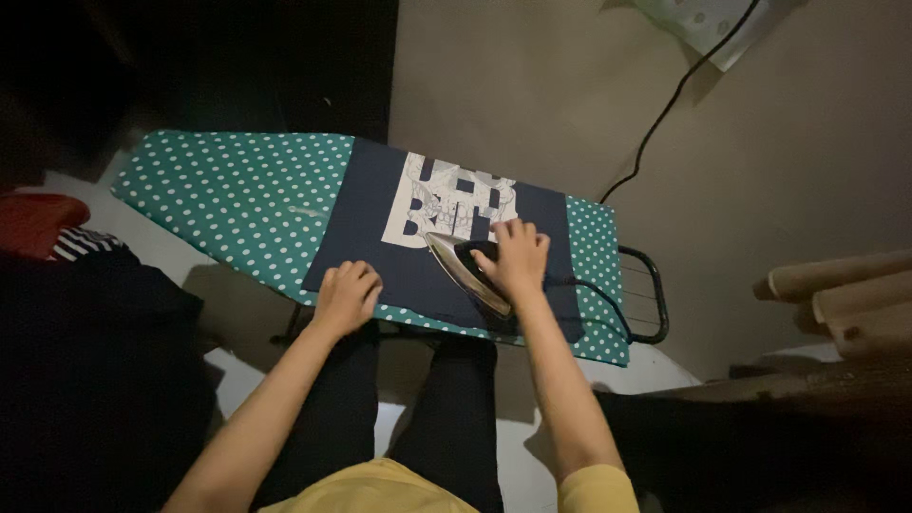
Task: The person picks up a dark-colored shirt from a pile on a bed and lays it flat on an ironing board. They use an iron to smooth out the front of the shirt, specifically targeting the printed design, before folding and ironing the sleeves and sides by hand and with the iron.
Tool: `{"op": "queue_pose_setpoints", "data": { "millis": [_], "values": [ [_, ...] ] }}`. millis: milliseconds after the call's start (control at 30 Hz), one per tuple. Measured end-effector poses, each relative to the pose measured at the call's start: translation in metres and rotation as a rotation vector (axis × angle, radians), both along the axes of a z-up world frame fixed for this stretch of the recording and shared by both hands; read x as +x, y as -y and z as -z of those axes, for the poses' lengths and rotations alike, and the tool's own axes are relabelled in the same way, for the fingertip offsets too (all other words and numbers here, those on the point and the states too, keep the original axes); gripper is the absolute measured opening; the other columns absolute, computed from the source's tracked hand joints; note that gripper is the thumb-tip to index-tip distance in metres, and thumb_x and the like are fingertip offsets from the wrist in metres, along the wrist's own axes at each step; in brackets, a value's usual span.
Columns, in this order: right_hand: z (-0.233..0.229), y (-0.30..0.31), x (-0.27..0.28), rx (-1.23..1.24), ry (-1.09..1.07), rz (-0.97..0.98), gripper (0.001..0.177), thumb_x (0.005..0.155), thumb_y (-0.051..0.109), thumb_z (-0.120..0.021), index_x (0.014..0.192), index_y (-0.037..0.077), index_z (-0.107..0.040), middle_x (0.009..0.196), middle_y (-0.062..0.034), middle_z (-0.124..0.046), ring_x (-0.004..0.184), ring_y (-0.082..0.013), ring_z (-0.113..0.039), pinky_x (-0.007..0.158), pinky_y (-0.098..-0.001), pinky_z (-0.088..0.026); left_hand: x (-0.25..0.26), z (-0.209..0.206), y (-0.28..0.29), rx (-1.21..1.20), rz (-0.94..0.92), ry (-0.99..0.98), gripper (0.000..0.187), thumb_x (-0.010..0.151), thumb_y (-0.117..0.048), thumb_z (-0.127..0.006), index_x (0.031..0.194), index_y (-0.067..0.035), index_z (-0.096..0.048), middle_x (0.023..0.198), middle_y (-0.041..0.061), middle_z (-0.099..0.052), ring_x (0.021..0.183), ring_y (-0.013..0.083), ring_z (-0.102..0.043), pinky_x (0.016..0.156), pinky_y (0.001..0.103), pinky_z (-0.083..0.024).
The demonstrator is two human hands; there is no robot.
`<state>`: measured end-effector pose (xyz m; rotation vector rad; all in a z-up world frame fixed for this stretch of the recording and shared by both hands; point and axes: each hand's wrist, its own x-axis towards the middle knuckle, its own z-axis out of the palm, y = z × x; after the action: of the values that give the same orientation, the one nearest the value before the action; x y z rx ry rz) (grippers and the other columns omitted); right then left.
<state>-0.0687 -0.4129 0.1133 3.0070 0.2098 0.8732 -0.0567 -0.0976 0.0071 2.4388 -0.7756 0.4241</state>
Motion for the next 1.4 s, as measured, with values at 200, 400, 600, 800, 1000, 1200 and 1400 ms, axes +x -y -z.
{"op": "queue_pose_setpoints", "data": {
  "millis": [200, 400, 600, 800, 1000, 1200, 1400],
  "values": [
    [0.042, -0.063, -0.019, 0.105, -0.224, -0.338, 0.03, 0.069, 0.022, -0.081, 0.094, 0.01, -0.07, 0.094, -0.0086, -0.064, 0.092, -0.0299, -0.061, 0.079, -0.0447, -0.044, 0.008, -0.018, -0.005, 0.159, 0.151, -0.048, 0.044, 0.064, -0.013, -0.076, 0.108, -0.011, -0.07, 0.107, 0.007, -0.062, 0.103, 0.0273, -0.059, 0.082, 0.043, -0.047],
    [0.053, -0.117, -0.022, 0.192, -0.273, -0.507, 0.022, 0.068, 0.021, -0.079, 0.086, 0.009, -0.074, 0.084, -0.0101, -0.069, 0.086, -0.0304, -0.066, 0.073, -0.0434, -0.049, 0.012, -0.011, -0.011, 0.134, 0.049, 0.009, 0.03, 0.077, -0.015, -0.077, 0.106, -0.011, -0.07, 0.102, 0.004, -0.063, 0.101, 0.0257, -0.06, 0.083, 0.043, -0.047],
    [0.061, -0.106, 0.015, 0.518, -0.786, -0.204, 0.019, 0.085, 0.028, -0.075, 0.098, 0.015, -0.08, 0.086, -0.011, -0.077, 0.078, -0.0278, -0.076, 0.077, -0.0365, -0.058, -0.004, -0.018, -0.012, -0.078, -0.173, 0.211, 0.019, 0.075, -0.009, -0.075, 0.093, -0.011, -0.068, 0.096, 0.005, -0.062, 0.093, 0.0259, -0.06, 0.08, 0.043, -0.046],
    [0.114, -0.078, 0.055, 0.609, -0.88, -0.299, 0.021, 0.087, 0.023, -0.075, 0.103, 0.011, -0.08, 0.092, -0.0112, -0.079, 0.084, -0.0217, -0.076, 0.079, -0.034, -0.057, -0.018, -0.003, -0.002, -0.014, -0.236, 0.192, 0.008, 0.081, -0.016, -0.075, 0.083, -0.013, -0.069, 0.079, 0.004, -0.062, 0.078, 0.0252, -0.063, 0.068, 0.043, -0.045],
    [0.141, -0.067, 0.071, 0.734, -0.883, -0.338, 0.021, 0.089, 0.022, -0.075, 0.102, 0.006, -0.077, 0.093, -0.0111, -0.08, 0.085, -0.0193, -0.074, 0.08, -0.0345, -0.057, -0.034, -0.008, 0.023, -0.264, -0.549, -0.323, 0.027, 0.096, -0.036, -0.069, 0.088, -0.012, -0.077, 0.077, 0.01, -0.073, 0.073, 0.0334, -0.07, 0.064, 0.047, -0.053],
    [0.127, -0.069, 0.062, 0.726, -0.84, -0.323, 0.02, 0.088, 0.02, -0.075, 0.101, 0.004, -0.077, 0.089, -0.0123, -0.078, 0.083, -0.0196, -0.073, 0.079, -0.0341, -0.057, -0.016, 0.006, 0.041, -0.586, -0.666, -0.711, 0.033, 0.08, -0.039, -0.083, 0.084, -0.006, -0.078, 0.076, 0.008, -0.077, 0.07, 0.0253, -0.073, 0.067, 0.039, -0.055],
    [0.112, -0.075, 0.05, 0.787, -0.801, -0.362, 0.019, 0.088, 0.02, -0.073, 0.1, 0.005, -0.077, 0.089, -0.0116, -0.079, 0.083, -0.0195, -0.074, 0.078, -0.0333, -0.057, -0.01, 0.035, 0.051, -0.893, -0.68, -0.841, 0.026, 0.084, -0.023, -0.077, 0.088, 0.002, -0.072, 0.075, 0.01, -0.076, 0.061, 0.0192, -0.071, 0.059, 0.032, -0.054]
  ]
}}
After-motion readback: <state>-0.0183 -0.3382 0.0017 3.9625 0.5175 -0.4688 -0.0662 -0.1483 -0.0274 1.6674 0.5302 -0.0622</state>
